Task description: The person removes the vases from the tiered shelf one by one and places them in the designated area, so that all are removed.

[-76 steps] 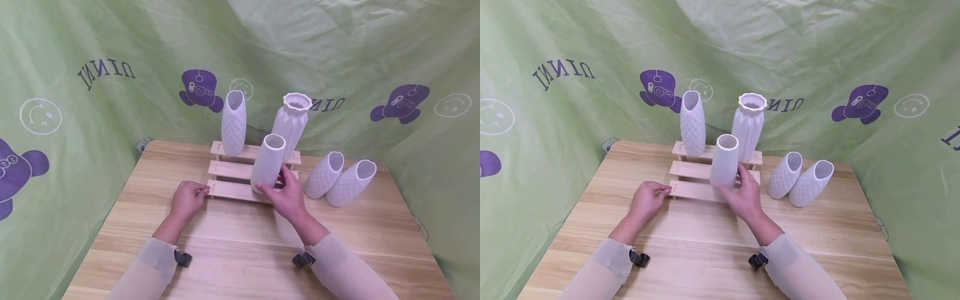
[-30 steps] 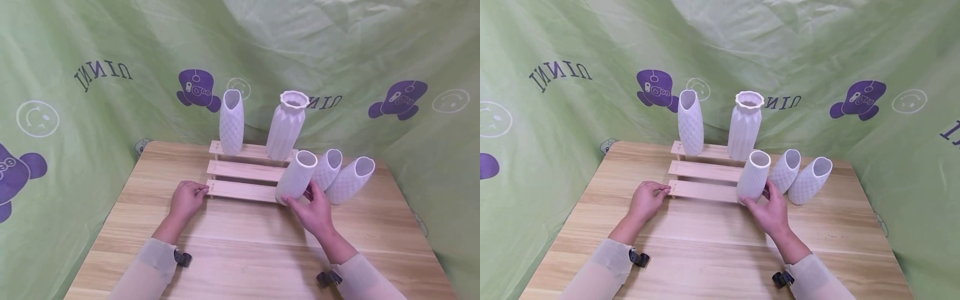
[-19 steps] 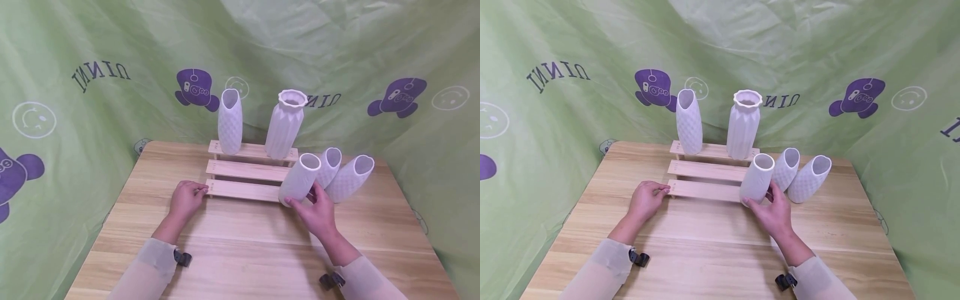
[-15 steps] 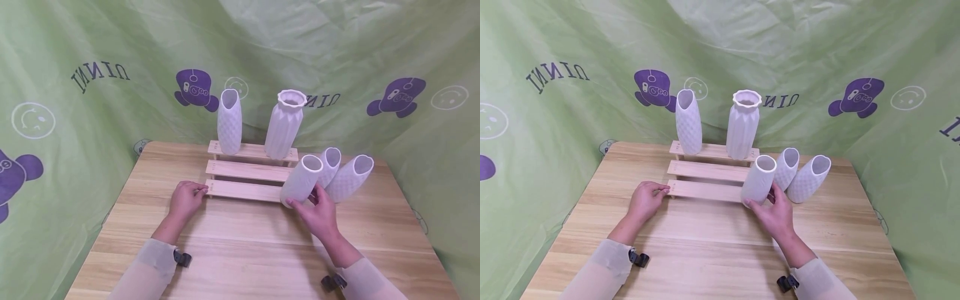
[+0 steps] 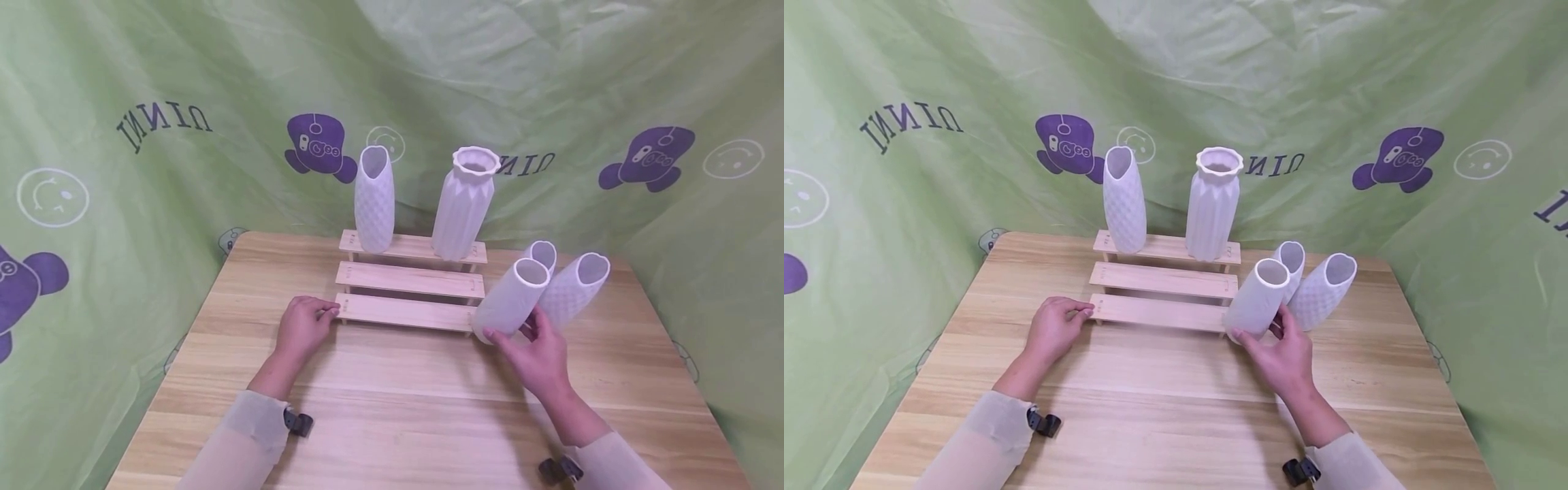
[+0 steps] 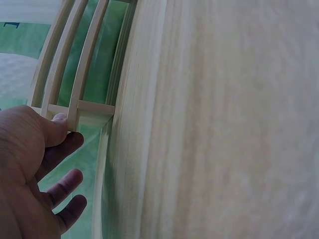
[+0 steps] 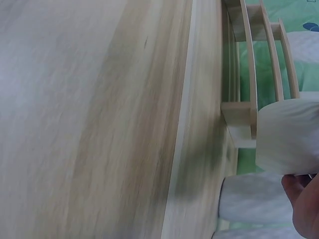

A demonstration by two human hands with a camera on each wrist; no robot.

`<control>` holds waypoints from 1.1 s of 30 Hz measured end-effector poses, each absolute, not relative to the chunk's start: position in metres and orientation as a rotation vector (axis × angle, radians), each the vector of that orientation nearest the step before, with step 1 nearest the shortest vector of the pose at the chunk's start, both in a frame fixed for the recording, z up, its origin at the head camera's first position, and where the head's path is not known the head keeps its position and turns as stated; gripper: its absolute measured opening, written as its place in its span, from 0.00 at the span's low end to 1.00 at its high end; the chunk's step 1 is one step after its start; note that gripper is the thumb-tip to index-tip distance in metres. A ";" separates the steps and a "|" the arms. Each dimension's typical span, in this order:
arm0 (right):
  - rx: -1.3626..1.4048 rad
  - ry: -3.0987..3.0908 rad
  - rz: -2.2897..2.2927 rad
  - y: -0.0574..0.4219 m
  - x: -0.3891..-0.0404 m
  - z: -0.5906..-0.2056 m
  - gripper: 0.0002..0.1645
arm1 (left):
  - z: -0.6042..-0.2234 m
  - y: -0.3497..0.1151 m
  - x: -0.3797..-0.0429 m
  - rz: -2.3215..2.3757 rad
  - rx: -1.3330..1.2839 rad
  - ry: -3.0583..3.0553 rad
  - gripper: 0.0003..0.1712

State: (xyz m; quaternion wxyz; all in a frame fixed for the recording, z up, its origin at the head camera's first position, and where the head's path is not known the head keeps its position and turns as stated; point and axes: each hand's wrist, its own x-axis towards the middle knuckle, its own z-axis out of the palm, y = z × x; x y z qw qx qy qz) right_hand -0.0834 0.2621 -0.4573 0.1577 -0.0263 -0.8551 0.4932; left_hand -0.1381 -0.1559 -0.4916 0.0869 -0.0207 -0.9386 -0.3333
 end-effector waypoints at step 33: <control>-0.198 -2.519 1.385 0.292 -0.084 -0.478 0.53 | -0.494 -0.156 -0.139 -1.000 -0.076 -2.770 0.06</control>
